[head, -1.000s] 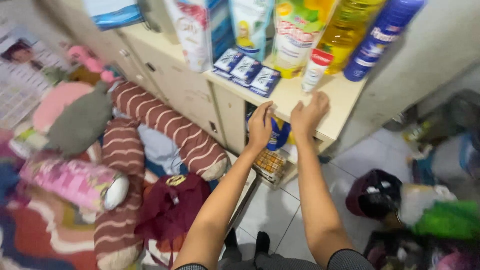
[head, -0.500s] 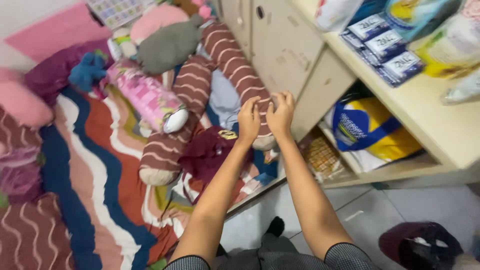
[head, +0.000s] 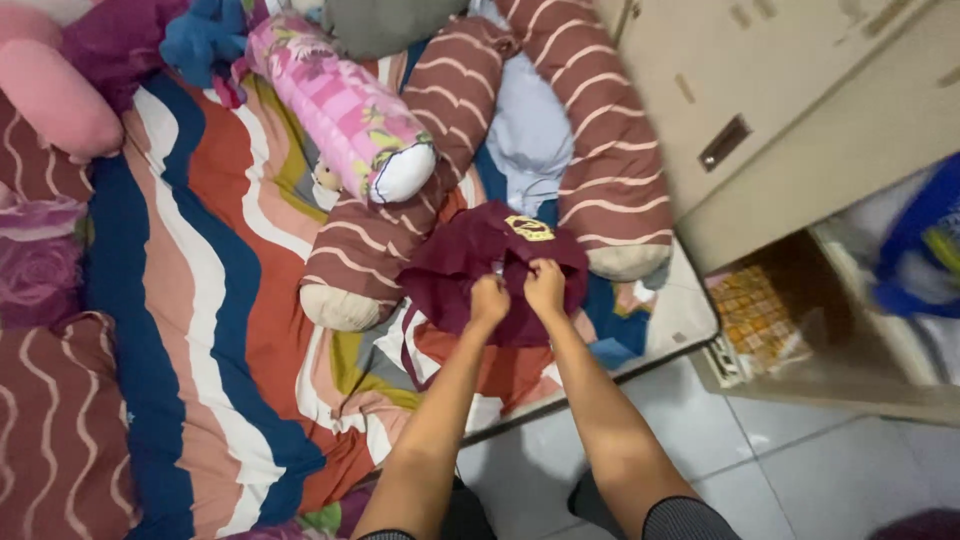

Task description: Organizing various household items including tissues, cleaning supplies, and toiletries by taking them from a bag and placing them on a cabinet.

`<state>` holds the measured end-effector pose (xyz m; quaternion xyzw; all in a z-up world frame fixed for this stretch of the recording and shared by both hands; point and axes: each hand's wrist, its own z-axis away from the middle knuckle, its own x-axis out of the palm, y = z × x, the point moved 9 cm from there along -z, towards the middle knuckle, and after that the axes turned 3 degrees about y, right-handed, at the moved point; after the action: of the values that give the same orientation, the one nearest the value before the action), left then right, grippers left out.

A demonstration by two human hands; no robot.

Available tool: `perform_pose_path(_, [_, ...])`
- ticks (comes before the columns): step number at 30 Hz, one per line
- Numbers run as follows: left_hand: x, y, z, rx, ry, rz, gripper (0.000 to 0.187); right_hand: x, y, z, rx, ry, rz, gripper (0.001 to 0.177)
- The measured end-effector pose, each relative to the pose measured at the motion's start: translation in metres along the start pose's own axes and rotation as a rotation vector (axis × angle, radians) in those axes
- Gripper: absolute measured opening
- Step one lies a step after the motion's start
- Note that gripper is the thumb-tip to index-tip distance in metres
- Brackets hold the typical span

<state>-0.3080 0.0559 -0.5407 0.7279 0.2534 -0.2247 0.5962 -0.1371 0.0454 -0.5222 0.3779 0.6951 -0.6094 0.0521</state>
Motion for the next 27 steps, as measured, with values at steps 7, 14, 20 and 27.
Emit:
perform_pose_path(7, [0.137,-0.132,-0.006,0.027,-0.133,-0.238,0.034,0.152,0.194,0.030,0.115,-0.120,0.122,0.029])
perform_pose_path(14, [0.234,-0.207,-0.036,-0.152,-0.528,-0.493,0.056,0.216,0.269,0.025,-0.148,-0.083,0.174,0.038])
perform_pose_path(20, [0.240,-0.212,-0.035,-0.258,-0.393,-0.417,0.057,0.223,0.281,0.023,-0.033,-0.182,0.269,0.041])
perform_pose_path(27, [0.111,-0.100,-0.026,-0.310,0.097,0.147,0.037,0.165,0.199,0.012,0.357,-0.164,-0.197,0.044])
